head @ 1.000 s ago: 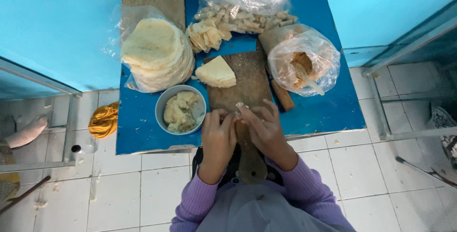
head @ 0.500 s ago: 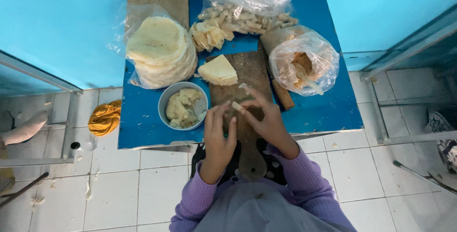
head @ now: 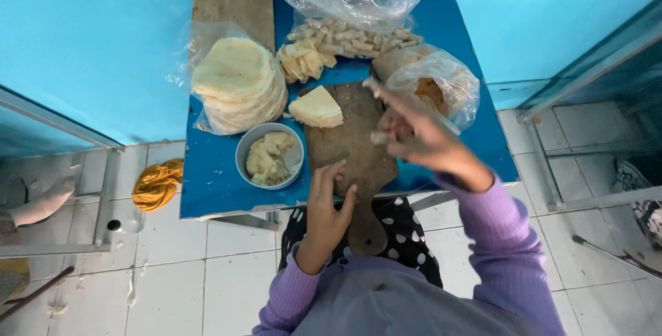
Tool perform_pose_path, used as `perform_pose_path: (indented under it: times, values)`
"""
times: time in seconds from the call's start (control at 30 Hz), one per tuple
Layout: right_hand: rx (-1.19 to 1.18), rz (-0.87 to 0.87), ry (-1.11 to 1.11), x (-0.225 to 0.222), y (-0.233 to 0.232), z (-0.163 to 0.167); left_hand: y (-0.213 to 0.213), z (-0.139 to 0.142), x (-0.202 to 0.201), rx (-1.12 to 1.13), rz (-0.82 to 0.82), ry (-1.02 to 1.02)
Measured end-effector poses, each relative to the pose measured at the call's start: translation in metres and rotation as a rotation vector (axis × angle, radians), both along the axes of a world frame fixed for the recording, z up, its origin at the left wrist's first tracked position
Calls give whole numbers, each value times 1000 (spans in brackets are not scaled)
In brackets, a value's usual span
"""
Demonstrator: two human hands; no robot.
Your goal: The person sits at a small blue table and assembles filled snacks. They take thin triangular wrappers, spoon filling from a bowl onto a wrapper, fold the wrapper over the filling into a triangle, and place the folded piece on a growing stack on the cutting board, repeating the cycle.
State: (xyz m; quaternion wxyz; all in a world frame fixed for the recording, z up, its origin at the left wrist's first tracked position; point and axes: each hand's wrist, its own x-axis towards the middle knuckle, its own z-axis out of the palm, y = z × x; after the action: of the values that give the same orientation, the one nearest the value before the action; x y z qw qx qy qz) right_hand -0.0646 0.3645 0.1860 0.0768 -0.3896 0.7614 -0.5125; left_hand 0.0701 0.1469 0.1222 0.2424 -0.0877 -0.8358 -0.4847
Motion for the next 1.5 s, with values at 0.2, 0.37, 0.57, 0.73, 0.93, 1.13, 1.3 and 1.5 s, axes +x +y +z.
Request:
perform_pose_path:
  times: [0.2,0.37,0.57,0.73,0.93,1.13,1.3,1.5]
  values:
    - [-30,-415,628,-129,-35,80,-12,-1,6,-6,-6,2]
    - [44,-487,703,-102,-78,46,-19,0,10,12,-6,-7]
    - [248,-81,653,-49,-136,-34,-16,-1,4,-29,18,39]
    - [306,-92,856,-57,-147,-53,-15,-7,4,-24,19,47]
    - [260,-231,300,-45,-114,-22,-10,-25,-24,742,-229,-145]
    - [-58,-250,602,59,-78,-29,0,-45,-36,947,-199,-117]
    - [-192,-354,523,88,-68,-42,4,-57,-11,740,-126,-99]
    - [-239,-458,515,90,-69,-58,5,-53,0,587,-30,-118]
